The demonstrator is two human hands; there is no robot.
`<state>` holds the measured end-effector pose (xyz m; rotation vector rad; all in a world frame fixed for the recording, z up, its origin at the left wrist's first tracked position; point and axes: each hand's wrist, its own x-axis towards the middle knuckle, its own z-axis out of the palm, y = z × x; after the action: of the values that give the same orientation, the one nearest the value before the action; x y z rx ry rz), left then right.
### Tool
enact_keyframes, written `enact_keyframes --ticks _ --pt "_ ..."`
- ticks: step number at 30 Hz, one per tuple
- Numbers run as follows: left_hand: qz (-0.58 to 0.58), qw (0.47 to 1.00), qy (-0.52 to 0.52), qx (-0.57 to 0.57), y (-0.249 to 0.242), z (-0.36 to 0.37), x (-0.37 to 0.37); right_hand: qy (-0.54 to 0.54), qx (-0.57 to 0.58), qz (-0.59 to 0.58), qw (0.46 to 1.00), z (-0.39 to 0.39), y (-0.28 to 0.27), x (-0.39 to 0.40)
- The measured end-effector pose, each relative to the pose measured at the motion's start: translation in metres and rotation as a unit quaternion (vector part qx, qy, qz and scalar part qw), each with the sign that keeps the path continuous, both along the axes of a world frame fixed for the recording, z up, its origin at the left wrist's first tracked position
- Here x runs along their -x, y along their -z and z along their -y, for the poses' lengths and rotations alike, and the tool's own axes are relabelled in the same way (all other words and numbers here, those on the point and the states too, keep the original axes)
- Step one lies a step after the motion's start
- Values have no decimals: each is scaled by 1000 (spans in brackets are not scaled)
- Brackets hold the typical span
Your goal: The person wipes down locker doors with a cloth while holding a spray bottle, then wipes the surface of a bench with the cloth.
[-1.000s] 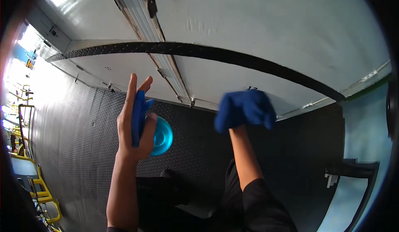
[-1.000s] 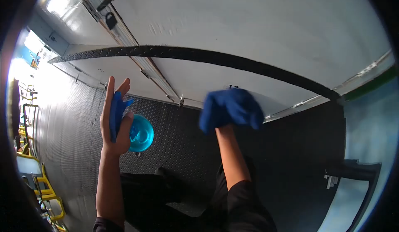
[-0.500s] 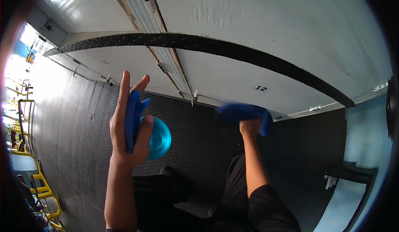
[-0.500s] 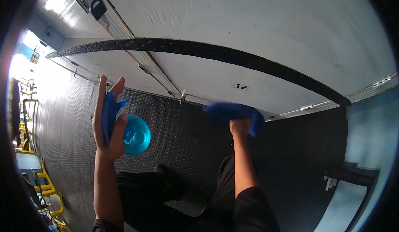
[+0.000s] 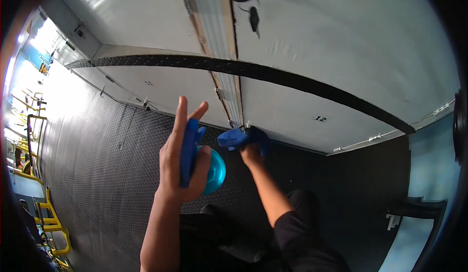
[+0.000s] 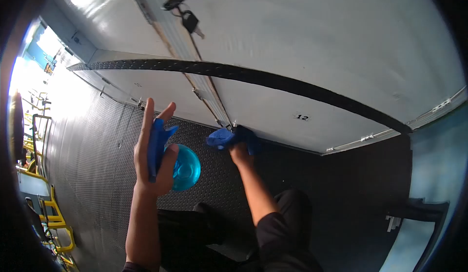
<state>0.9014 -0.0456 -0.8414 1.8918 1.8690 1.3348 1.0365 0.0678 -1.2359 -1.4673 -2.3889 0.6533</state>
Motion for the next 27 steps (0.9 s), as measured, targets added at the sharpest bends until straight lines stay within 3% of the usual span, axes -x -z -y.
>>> enact_keyframes --ticks 2,5,7,11,14,15,16,17,18,19,20,21,22,23,25,26,27 --pt "23 1000 13 -7 -4 2 0 8 -263 -67 962 -4 -23 -59" --pt "50 997 47 42 -7 3 -6 68 -260 -15 963 5 -68 -164" --pt "77 990 105 49 -3 1 -12 119 -358 109 920 23 -98 -232" --pt "2 960 267 86 31 -18 -34 144 -399 132 896 48 -221 -312" --pt "124 902 388 142 76 -33 -53 137 -399 -44 905 85 -307 -321" --pt "141 888 411 152 99 -36 -61 180 -430 -138 874 89 -346 -306" --pt "163 882 406 176 118 -34 -69 185 -298 -433 830 98 -355 -291" --pt "182 877 396 202 133 -31 -76 205 -175 -553 788 111 -368 -281" --pt "212 895 373 120 138 -17 -96 235 -65 -668 703 125 -383 -271" --pt "211 875 411 145 153 -5 -95 284 -37 -655 699 144 -403 -268" --pt "259 866 412 111 131 20 -110 329 -7 -642 692 163 -420 -265" --pt "295 876 375 69 110 50 -127 304 0 -723 620 186 -420 -251" --pt "363 842 315 245 61 81 -137 266 14 -796 543 202 -424 -237" --pt "338 847 316 264 59 88 -136 218 34 -860 460 207 -441 -233" --pt "287 860 366 207 73 95 -116 295 172 -875 344 246 -510 -235" --pt "272 861 385 191 70 94 -109 295 160 -881 333 258 -539 -232" --pt "262 859 387 210 36 104 -114 304 126 -847 417 275 -575 -233"
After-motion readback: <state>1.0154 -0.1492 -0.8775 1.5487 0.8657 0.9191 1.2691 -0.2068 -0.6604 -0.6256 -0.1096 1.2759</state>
